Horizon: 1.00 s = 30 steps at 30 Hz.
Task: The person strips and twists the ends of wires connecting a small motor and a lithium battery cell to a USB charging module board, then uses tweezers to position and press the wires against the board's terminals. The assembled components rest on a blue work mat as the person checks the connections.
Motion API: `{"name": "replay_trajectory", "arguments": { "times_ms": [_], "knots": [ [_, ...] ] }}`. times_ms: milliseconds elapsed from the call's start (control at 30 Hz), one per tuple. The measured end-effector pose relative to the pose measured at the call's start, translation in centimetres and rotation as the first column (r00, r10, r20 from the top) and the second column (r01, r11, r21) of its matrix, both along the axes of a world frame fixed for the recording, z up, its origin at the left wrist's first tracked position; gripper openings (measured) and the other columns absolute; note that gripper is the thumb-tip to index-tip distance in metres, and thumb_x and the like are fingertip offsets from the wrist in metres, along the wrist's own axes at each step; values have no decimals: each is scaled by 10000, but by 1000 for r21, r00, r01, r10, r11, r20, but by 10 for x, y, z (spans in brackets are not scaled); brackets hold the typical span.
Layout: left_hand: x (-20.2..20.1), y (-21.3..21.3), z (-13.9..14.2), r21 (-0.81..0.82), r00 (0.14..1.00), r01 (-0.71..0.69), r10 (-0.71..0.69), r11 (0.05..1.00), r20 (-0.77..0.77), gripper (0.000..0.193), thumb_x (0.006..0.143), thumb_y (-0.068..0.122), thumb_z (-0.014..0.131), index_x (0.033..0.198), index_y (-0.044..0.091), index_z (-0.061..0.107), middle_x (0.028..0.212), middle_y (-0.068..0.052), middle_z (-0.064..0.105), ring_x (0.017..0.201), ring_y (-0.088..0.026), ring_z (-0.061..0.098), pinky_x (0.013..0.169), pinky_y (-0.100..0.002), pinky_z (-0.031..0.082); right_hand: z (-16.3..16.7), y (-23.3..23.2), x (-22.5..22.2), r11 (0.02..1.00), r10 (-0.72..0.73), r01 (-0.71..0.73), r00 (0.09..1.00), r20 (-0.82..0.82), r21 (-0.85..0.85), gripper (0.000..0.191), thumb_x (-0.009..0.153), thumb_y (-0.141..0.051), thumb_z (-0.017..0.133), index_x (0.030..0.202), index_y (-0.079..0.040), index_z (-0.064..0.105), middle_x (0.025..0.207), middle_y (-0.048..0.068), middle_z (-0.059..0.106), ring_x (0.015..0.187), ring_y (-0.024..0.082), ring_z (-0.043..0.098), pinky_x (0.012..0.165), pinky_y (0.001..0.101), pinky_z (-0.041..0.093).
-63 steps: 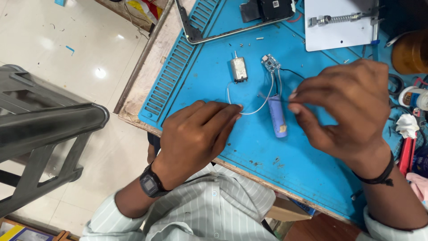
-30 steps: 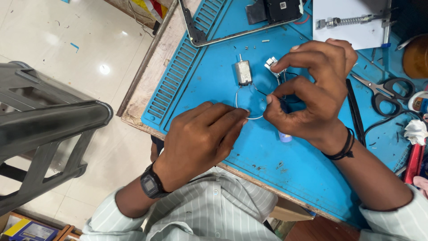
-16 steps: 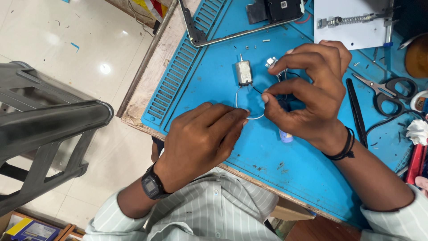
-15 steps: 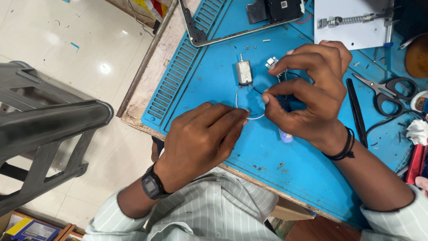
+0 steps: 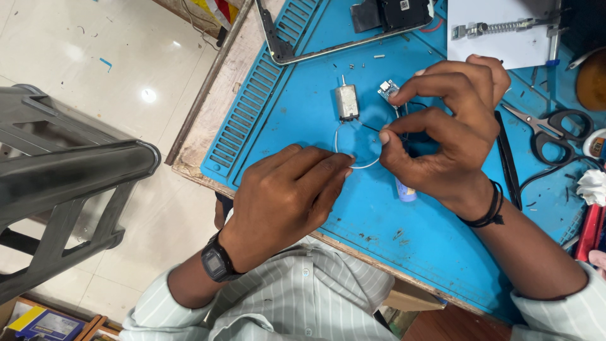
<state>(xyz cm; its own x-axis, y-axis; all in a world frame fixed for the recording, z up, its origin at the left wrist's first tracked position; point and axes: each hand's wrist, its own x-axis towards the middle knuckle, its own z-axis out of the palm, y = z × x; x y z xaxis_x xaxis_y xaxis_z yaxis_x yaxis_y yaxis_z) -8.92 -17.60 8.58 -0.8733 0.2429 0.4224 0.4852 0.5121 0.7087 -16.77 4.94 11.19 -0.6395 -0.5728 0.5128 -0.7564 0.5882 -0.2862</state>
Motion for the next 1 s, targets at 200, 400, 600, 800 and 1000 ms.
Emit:
{"name": "replay_trajectory", "arguments": {
  "times_ms": [200,400,600,800,1000],
  "knots": [
    [1,-1,-1,-2,1000,0,0,1000,-5,174,940,76,763,1111,51,755,972,-48,728,818,-203,681,664,-336,527,-2,2,2,1000,-11,11,1000,-1,15,165,751,-127,843,711,-100,684,1083,64,712,1084,299,601,1070,516,306],
    [2,0,-1,-9,1000,-5,5,1000,-7,171,935,73,767,1104,48,756,968,-49,728,813,-207,681,658,-340,523,-7,5,1,999,-28,28,1000,-15,17,167,738,-113,833,711,-96,669,1107,56,714,1103,288,594,1092,520,292],
    [3,0,-4,10,1000,-22,22,1000,-14,182,951,76,768,1127,37,741,1003,-53,727,851,-216,687,708,-336,544,-12,7,2,999,-39,39,999,2,11,170,731,-116,828,708,-97,661,1117,55,714,1110,287,584,1093,508,288],
    [3,1,-4,1,999,-25,25,1000,-23,197,949,74,770,1140,36,741,1000,-55,721,856,-219,686,714,-334,546,-13,7,1,1000,-26,26,1000,2,-5,162,727,-117,823,708,-98,663,1116,58,715,1101,288,582,1081,505,288],
    [3,-2,-5,-8,1000,7,-7,1000,-21,202,932,47,772,1132,36,742,1006,-56,725,838,-210,680,701,-329,541,-13,7,2,999,-41,41,999,10,1,169,732,-113,820,704,-96,654,1119,54,718,1110,287,588,1097,508,291]
  ]
}}
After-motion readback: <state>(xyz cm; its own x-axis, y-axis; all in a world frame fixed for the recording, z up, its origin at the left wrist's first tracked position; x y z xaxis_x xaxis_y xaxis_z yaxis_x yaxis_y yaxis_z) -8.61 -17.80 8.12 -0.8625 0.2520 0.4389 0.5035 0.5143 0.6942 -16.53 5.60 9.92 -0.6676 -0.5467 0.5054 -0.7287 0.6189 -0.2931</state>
